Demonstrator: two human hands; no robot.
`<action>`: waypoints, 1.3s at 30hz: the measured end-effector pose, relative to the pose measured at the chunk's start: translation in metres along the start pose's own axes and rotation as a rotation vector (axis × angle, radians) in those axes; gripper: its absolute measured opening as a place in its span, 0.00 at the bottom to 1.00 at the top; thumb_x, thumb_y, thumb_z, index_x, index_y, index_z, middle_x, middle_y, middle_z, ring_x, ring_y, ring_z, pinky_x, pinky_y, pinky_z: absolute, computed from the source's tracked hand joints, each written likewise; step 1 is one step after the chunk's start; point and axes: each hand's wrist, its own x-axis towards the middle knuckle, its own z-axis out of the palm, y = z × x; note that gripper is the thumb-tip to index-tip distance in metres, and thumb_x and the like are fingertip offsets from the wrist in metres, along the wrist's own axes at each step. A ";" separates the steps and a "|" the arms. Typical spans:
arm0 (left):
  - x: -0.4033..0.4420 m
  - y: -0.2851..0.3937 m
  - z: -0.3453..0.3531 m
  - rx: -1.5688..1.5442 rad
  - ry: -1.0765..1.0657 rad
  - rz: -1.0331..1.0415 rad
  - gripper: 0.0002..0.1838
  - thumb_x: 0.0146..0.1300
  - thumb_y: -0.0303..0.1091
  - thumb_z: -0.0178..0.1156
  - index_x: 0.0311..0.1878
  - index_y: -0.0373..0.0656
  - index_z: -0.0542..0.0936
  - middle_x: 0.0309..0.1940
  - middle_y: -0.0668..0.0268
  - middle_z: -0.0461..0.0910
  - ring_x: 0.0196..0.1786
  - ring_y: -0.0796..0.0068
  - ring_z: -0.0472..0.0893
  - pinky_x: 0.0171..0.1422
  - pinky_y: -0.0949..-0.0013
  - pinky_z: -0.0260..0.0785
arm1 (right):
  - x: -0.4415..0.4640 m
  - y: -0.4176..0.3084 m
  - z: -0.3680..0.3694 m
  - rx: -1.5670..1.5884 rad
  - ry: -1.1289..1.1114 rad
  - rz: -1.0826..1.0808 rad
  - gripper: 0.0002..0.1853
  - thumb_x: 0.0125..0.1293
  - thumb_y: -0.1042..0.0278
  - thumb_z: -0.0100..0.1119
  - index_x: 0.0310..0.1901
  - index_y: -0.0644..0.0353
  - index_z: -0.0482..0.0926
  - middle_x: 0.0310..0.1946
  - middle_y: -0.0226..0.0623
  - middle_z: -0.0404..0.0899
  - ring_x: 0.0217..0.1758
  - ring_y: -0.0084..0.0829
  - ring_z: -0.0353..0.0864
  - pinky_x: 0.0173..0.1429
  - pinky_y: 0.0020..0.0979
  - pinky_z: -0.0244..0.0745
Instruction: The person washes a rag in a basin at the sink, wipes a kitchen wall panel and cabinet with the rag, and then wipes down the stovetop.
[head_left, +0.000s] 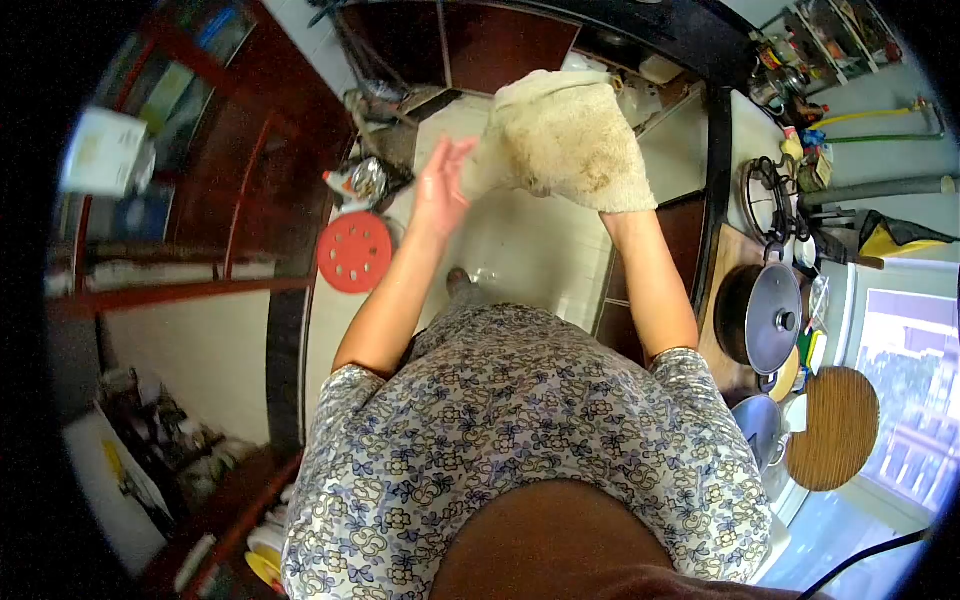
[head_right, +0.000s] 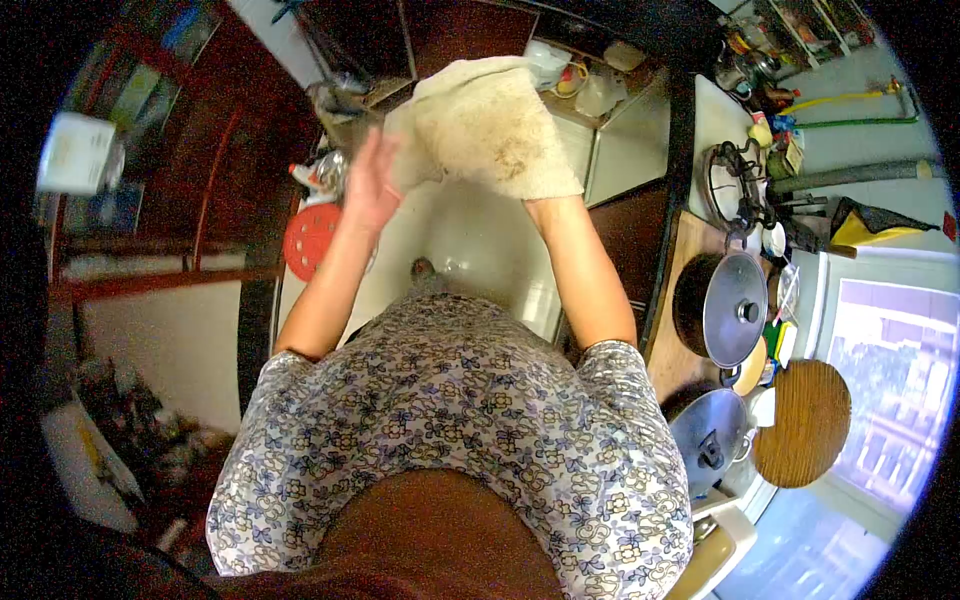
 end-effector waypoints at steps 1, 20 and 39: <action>0.030 0.003 0.009 0.073 0.023 -0.096 0.30 0.66 0.62 0.44 0.56 0.45 0.74 0.54 0.64 0.75 0.58 0.68 0.72 0.68 0.58 0.55 | 0.021 -0.005 0.002 -0.015 -0.013 0.005 0.17 0.65 0.62 0.51 0.52 0.58 0.74 0.52 0.36 0.76 0.56 0.35 0.74 0.60 0.37 0.69; 0.305 0.252 0.172 0.491 -0.252 0.554 0.10 0.66 0.31 0.55 0.47 0.38 0.78 0.38 0.66 0.82 0.41 0.78 0.80 0.46 0.73 0.74 | 0.450 -0.170 -0.036 -1.128 -0.800 0.007 0.25 0.64 0.59 0.53 0.62 0.59 0.68 0.60 0.38 0.70 0.63 0.34 0.68 0.68 0.35 0.60; 0.455 0.490 0.111 0.620 -0.162 0.748 0.19 0.65 0.33 0.56 0.57 0.39 0.72 0.47 0.66 0.80 0.45 0.73 0.81 0.53 0.66 0.74 | 0.648 -0.148 0.139 -0.242 -0.742 -0.091 0.29 0.60 0.83 0.51 0.65 0.63 0.61 0.59 0.40 0.72 0.64 0.33 0.69 0.66 0.35 0.65</action>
